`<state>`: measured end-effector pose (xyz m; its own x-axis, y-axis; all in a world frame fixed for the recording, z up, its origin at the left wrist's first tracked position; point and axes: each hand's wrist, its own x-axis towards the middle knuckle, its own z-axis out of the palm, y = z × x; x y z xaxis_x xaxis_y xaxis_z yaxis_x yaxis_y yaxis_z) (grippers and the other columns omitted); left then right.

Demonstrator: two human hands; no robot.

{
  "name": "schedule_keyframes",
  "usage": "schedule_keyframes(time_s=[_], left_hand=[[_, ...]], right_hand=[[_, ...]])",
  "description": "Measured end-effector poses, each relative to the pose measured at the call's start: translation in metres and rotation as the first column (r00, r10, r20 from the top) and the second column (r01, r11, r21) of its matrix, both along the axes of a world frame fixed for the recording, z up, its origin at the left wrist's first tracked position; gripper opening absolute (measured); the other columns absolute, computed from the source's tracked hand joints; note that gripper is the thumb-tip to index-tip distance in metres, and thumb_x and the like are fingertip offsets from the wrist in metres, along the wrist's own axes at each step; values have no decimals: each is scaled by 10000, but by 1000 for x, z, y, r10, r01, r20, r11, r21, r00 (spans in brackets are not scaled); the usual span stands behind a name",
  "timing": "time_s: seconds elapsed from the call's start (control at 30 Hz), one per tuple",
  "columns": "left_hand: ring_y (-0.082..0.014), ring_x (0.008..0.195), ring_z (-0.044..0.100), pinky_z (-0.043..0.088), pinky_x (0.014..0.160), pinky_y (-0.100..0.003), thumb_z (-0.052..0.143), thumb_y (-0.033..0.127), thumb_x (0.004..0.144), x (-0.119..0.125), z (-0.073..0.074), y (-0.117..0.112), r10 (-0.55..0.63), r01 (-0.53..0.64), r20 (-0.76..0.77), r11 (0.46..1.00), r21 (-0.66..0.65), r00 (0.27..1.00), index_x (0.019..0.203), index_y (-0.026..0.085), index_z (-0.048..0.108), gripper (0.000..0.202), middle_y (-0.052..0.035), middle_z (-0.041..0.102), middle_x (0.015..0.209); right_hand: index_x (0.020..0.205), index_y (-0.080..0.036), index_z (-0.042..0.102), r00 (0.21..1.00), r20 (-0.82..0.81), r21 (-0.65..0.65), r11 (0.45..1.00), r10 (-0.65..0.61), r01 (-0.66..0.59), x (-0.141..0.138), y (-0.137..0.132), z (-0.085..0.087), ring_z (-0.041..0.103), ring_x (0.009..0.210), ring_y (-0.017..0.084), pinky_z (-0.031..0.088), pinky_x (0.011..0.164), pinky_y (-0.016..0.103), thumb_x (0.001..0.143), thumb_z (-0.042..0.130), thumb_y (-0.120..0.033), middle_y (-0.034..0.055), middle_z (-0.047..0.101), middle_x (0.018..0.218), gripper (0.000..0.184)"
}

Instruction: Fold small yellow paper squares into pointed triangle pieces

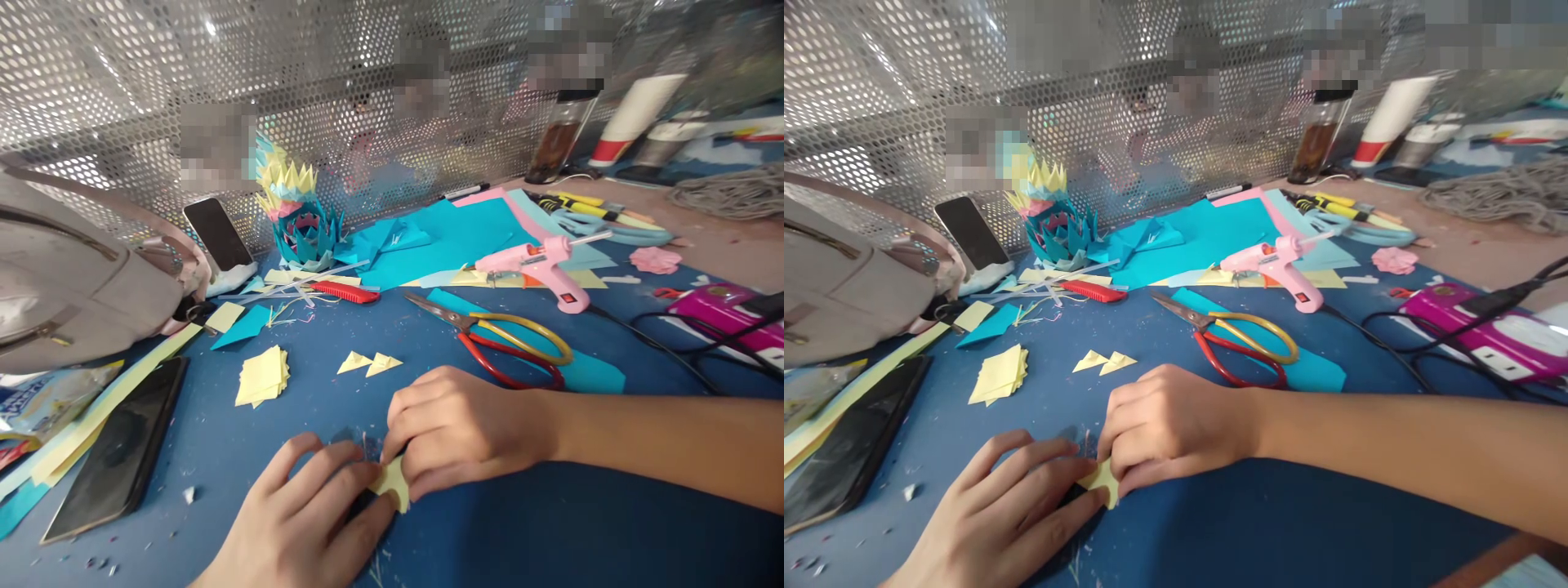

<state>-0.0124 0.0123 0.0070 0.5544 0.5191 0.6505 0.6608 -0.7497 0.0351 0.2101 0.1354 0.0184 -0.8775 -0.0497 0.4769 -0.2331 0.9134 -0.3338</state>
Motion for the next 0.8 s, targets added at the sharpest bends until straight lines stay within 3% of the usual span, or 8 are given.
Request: schedule_keyframes(time_s=[0.13,0.3,0.5,0.8], left_hand=[[-147,958,629,336,1089,-325,410,160,1107,2,-1,0,-1,3,-54,999,55,999,1022,255,786,397,14,754,976],[-133,843,610,394,1014,-301,419,175,1107,5,-2,1,-5,5,-5,999,37,1000,995,273,782,392,26,717,890],[-139,884,637,433,944,-305,560,218,1065,4,-2,2,-19,20,44,1000,-12,999,1008,260,774,225,14,731,937],[-159,930,647,423,951,-331,468,191,1095,-4,2,1,-69,71,29,995,-64,997,1004,223,771,317,-6,755,999]], right_hand=[[890,-159,718,1000,-6,-15,1000,-9,9,0,-1,0,649,917,138,471,769,268,1060,560,-321,18,763,1021,283],[874,-160,717,1000,-23,-6,1000,10,-10,-1,0,0,651,910,136,475,756,270,1041,594,-315,21,759,1007,259],[1039,-147,737,999,-32,6,1000,2,-2,-1,-1,1,652,900,138,467,729,278,1069,536,-312,36,759,1018,261],[999,-151,748,999,-41,38,999,-14,16,-1,-1,0,645,898,135,448,715,276,1073,532,-310,24,764,1004,279]])
